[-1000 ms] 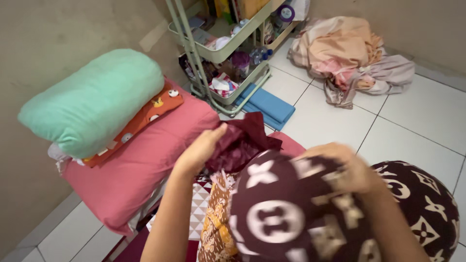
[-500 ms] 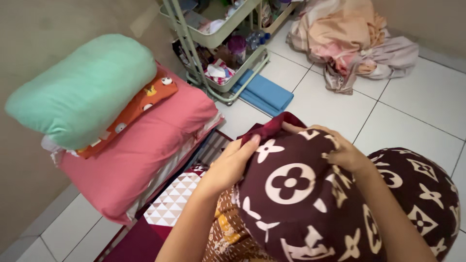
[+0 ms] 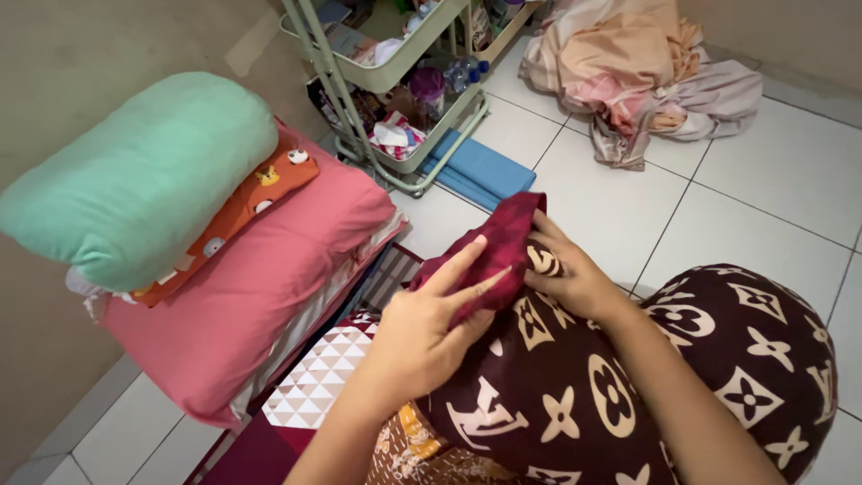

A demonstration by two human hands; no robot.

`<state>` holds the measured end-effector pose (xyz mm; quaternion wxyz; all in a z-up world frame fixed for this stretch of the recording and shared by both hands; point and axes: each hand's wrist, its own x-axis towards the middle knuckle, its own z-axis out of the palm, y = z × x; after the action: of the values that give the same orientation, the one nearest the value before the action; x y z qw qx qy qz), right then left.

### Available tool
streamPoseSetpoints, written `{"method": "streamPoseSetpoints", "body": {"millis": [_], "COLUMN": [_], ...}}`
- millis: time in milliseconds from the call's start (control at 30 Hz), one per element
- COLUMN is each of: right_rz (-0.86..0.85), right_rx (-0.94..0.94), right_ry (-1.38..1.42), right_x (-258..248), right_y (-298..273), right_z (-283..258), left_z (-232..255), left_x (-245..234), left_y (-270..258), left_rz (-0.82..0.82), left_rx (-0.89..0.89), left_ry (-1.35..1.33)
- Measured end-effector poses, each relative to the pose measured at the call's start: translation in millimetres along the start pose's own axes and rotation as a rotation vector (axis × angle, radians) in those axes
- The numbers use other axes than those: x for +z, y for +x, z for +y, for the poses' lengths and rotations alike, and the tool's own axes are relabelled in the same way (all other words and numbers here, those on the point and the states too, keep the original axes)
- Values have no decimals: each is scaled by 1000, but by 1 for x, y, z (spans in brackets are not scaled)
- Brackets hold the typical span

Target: The person pulls a pink fabric cover over a patterned bolster, removes the pink cover, and then pulls a maroon fabric cover over the bolster by hand.

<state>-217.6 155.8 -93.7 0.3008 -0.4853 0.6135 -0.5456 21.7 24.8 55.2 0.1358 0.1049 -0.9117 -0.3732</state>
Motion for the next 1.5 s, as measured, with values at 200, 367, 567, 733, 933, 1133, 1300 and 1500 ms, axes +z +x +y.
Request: {"method": "streamPoseSetpoints", "body": {"millis": [200,367,567,733,933,1133,1300,1500], "right_rz": [205,511,565,517,307,-30,-158,-113], "right_rx": [185,114,199,210,150,145,20,-320], "right_ry": [-218,-428,-542,-671,-385,-252,-182,-481], "right_x": [4,-16,-15,6,21,15,13,37], "right_y": [8,25,29,30,22,8,-1,-7], "right_z": [-14,-13,-18,-26,-43,-69,-88,-85], "left_z": [8,-3,-5,2,-2,-11,-24,-22], "left_x": [14,43,59,67,58,37,29,28], "left_y": [-21,-42,-43,-22,20,22,26,56], "left_rz": [32,158,227,334,522,340,365,505], "left_rx": [10,-183,-124,0,-57,-351,-305,55], "left_ry": [51,-246,-209,229,302,285,367,160]}}
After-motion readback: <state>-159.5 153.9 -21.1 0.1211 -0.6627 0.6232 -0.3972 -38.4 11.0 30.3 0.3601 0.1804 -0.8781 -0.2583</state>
